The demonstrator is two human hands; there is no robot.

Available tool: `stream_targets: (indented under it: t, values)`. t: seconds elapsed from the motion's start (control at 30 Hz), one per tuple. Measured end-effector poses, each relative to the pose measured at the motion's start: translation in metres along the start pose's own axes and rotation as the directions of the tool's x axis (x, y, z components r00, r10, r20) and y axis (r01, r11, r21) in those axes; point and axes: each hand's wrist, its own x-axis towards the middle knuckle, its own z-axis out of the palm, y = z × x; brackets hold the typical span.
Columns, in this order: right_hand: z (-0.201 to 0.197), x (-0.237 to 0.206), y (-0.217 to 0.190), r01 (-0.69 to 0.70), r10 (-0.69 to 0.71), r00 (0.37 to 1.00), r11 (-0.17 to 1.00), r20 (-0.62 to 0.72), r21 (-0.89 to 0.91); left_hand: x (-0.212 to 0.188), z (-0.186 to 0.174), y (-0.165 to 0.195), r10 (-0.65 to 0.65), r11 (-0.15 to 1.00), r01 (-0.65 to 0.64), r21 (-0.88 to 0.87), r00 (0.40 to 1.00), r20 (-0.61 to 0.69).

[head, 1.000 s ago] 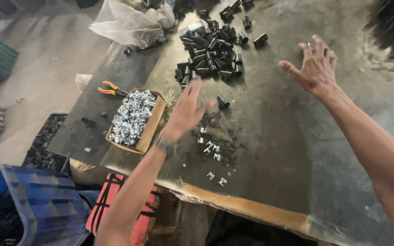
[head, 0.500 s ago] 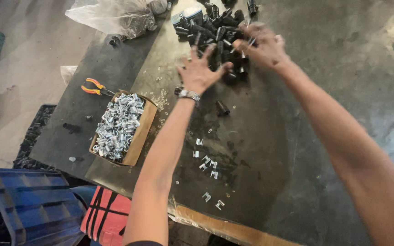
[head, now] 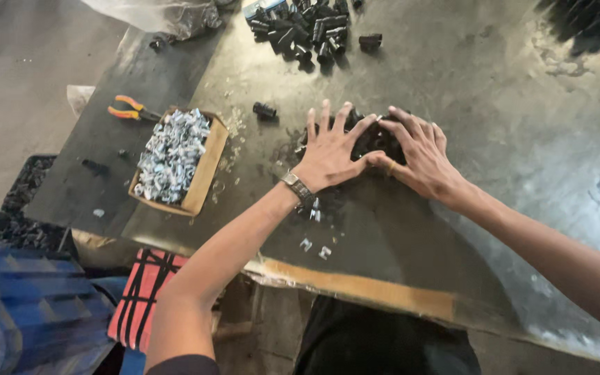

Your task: The person sits at a workbench and inserts small metal clips into black cylindrical fittings one at a time, pressing each clip into place by hand and setting the assembled fitting in a growing row. They periodically gather loose fittings into piles and arrange completed fittings into a large grouped layout on the bench.

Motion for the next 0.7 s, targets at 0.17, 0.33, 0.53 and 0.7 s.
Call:
stream_targets:
  t: [0.17, 0.33, 0.53, 0.7]
  values:
    - [-0.022, -0.032, -0.031, -0.012, 0.025, 0.993, 0.993, 0.112, -0.118, -0.038, -0.058, -0.006, 0.037, 0.966, -0.096, -0.241, 0.971, -0.238]
    - [-0.043, -0.051, -0.071, 0.163, -0.169, 0.985, 0.972, -0.023, -0.169, -0.101, -0.093, -0.005, -0.009, 0.958, -0.058, -0.281, 0.973, -0.23]
    - [-0.003, -0.026, -0.125, 0.111, -0.122, 0.993, 0.907, -0.001, -0.406, -0.156, -0.089, 0.02, -0.063, 0.985, 0.036, -0.167, 0.986, -0.157]
    - [0.021, -0.014, -0.142, 0.135, -0.158, 0.987, 0.864, -0.006, -0.484, -0.166, -0.064, 0.042, -0.092, 0.991, 0.074, -0.108, 0.98, -0.175]
